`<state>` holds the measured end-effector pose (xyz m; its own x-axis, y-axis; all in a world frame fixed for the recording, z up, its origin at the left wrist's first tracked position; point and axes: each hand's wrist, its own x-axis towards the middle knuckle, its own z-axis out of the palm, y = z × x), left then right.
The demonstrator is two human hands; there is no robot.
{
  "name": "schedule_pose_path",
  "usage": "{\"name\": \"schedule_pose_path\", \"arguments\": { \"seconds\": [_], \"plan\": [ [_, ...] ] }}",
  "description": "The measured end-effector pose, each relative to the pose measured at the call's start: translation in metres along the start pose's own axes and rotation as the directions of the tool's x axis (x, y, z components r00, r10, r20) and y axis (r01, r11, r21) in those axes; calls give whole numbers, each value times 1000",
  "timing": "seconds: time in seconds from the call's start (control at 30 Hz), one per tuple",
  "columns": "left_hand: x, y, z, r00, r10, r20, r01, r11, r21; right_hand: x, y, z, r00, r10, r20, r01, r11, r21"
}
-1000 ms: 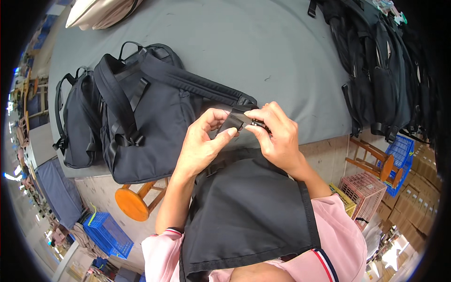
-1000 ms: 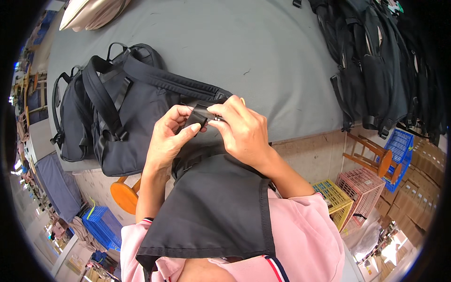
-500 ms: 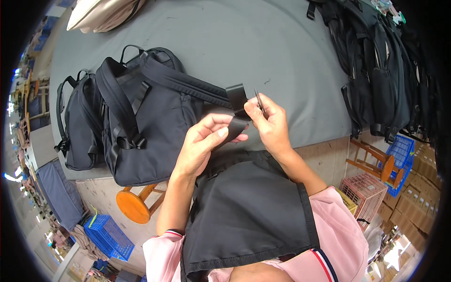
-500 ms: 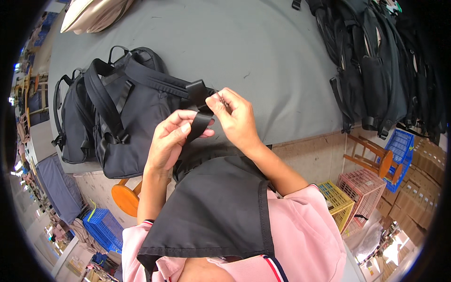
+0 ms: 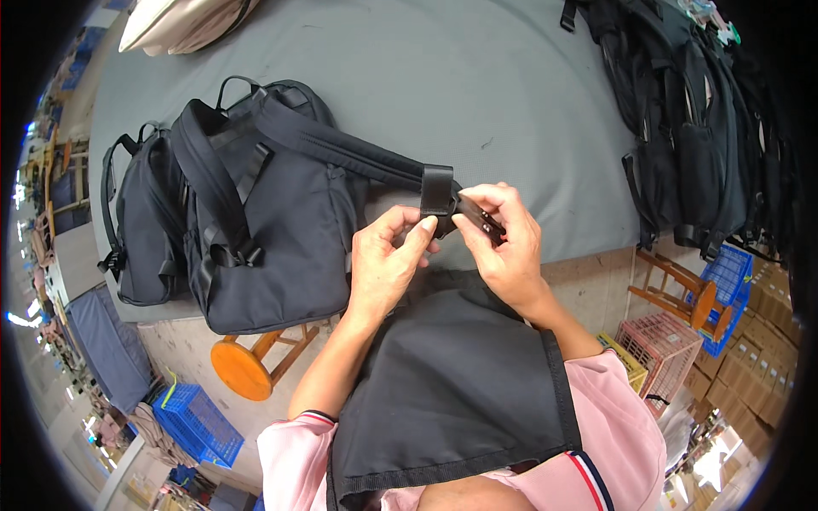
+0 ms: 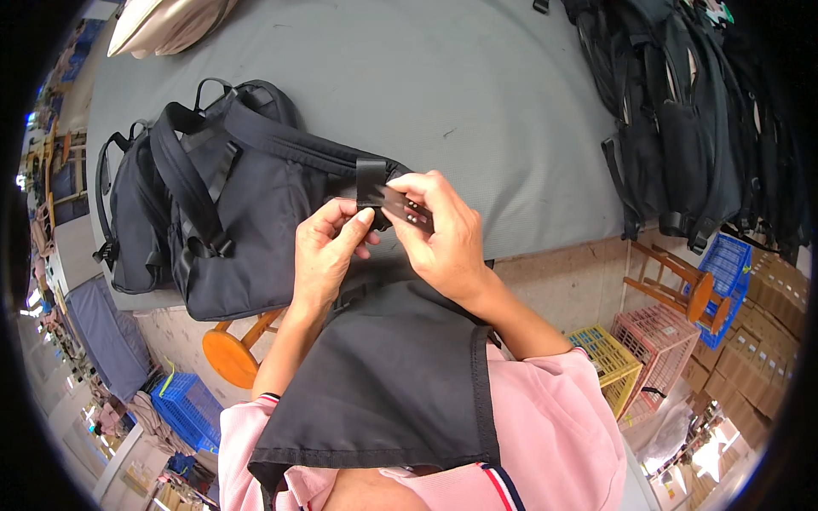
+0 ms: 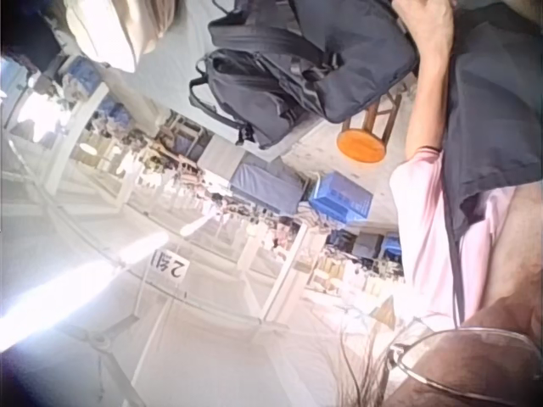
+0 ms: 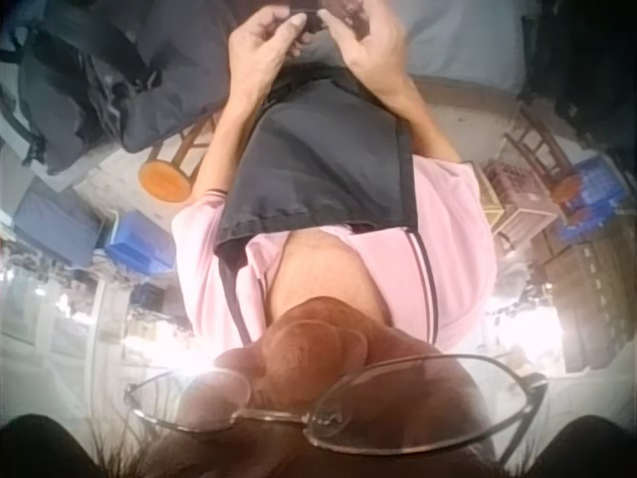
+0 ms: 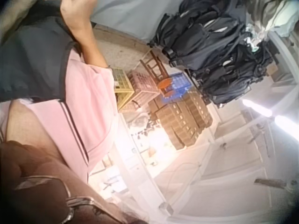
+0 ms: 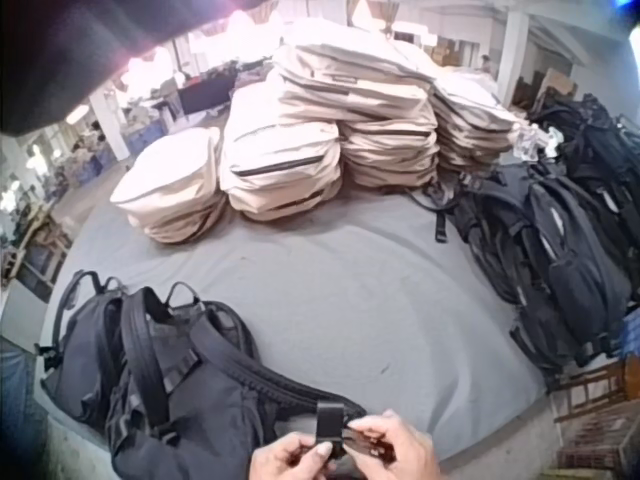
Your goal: The person uses a small orange utility knife to trim excess fabric and threads from the edges and straps of a black backpack. They repeatedly cut small sections of the bag's material and plastic buckles, then move the bag to work on different areas.
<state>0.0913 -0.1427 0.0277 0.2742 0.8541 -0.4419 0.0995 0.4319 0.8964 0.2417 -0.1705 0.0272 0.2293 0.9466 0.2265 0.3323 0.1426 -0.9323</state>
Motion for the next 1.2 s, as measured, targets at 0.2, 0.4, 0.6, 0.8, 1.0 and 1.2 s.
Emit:
{"name": "schedule_pose_path", "arguments": {
  "seconds": [0.2,0.4,0.6,0.8,1.0,1.2],
  "plan": [
    [-4,6,-2,998,-54,12,52,989,141,22,-12,-14,966,-9,257,85,955,-284],
    [-6,10,-7,991,-102,81,99,994,36,35,-9,-36,859,15,512,136,957,-256],
    [-8,6,-16,966,-100,237,119,991,-69,64,-3,-49,689,-95,719,272,953,-135],
    [-10,8,-21,925,-117,362,185,970,-159,78,-6,-48,564,-147,812,292,956,-30],
    [-12,6,-23,905,-129,406,208,966,-155,83,-6,-49,491,-173,854,332,943,0],
    [-10,4,-24,905,-126,405,196,971,-136,79,-1,-50,525,-206,826,315,949,36]
  ]
}}
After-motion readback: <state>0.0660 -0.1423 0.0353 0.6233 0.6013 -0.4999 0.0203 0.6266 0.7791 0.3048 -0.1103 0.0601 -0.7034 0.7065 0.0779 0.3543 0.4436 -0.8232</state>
